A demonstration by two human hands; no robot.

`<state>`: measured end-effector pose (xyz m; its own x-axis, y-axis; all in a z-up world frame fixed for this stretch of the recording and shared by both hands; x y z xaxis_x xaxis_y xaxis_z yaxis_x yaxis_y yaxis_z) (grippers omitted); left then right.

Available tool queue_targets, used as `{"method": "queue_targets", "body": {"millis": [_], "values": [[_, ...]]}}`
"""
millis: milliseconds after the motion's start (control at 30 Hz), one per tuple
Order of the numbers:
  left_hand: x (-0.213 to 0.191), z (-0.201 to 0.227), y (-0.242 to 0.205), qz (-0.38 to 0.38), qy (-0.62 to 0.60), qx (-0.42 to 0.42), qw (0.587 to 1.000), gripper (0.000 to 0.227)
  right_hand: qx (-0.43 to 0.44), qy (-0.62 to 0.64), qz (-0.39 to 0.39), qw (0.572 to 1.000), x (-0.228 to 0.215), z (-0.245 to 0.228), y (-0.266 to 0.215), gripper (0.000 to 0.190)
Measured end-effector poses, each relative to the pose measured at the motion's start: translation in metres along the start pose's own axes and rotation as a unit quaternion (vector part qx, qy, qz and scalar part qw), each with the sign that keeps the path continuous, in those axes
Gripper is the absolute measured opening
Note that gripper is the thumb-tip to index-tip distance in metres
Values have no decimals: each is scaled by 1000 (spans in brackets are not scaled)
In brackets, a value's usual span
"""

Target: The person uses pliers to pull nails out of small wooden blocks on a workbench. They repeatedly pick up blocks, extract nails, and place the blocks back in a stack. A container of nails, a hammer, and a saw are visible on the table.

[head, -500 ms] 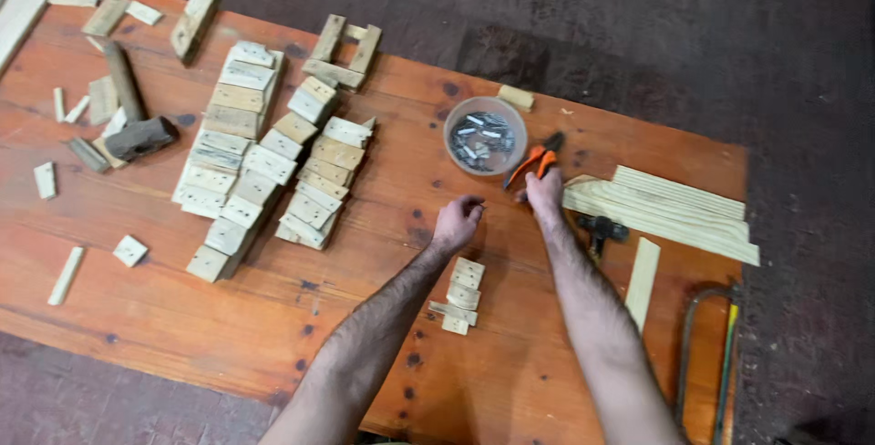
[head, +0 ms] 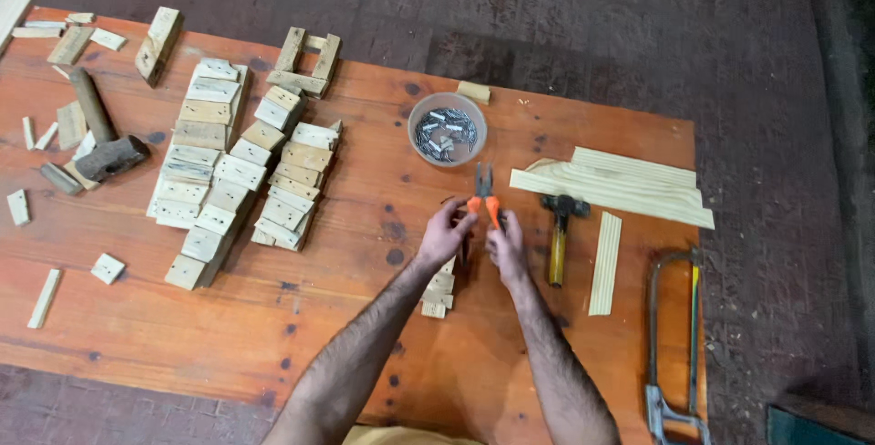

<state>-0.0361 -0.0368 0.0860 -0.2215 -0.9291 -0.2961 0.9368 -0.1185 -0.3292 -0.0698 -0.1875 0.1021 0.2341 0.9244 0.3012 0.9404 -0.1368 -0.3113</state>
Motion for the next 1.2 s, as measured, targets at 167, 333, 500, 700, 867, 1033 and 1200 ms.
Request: {"method": "queue_targets", "body": {"millis": [167, 333, 500, 700, 867, 1033, 1200], "values": [[8, -18, -51, -6, -15, -17, 1000, 44, 3, -287, -66, 956, 5, -42, -68, 76], [26, -37, -90, -29, 20, -19, 999, 39, 23, -435, -62, 898, 4, -24, -116, 98], [15, -18, -131, -55, 120, -13, 991, 43, -79, -567, -43, 819, -8, -8, -135, 89], [37, -45, -167, -104, 49, 31, 993, 40, -82, -607, -35, 790, -31, 16, -159, 80], [7, -75, -174, 25, 128, 117, 985, 34, -92, -605, -57, 789, -47, 20, -169, 78], [-39, -84, -171, 214, 285, 179, 917, 50, -99, -595, -75, 794, -47, 25, -170, 78], [-31, -121, -147, 96, 305, 181, 930, 71, -116, -624, -136, 760, -41, 43, -170, 80]]}}
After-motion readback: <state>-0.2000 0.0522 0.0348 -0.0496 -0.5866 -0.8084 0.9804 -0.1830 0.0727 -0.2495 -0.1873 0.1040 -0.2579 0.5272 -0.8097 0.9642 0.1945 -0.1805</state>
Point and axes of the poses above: each hand's wrist, its own y-axis towards the middle knuckle, its own x-axis out of the palm, z = x × y, the point moved 3 cm from there along y, towards the middle knuckle, and after that the axes turned 15 degrees about y, right-handed, at the moved point
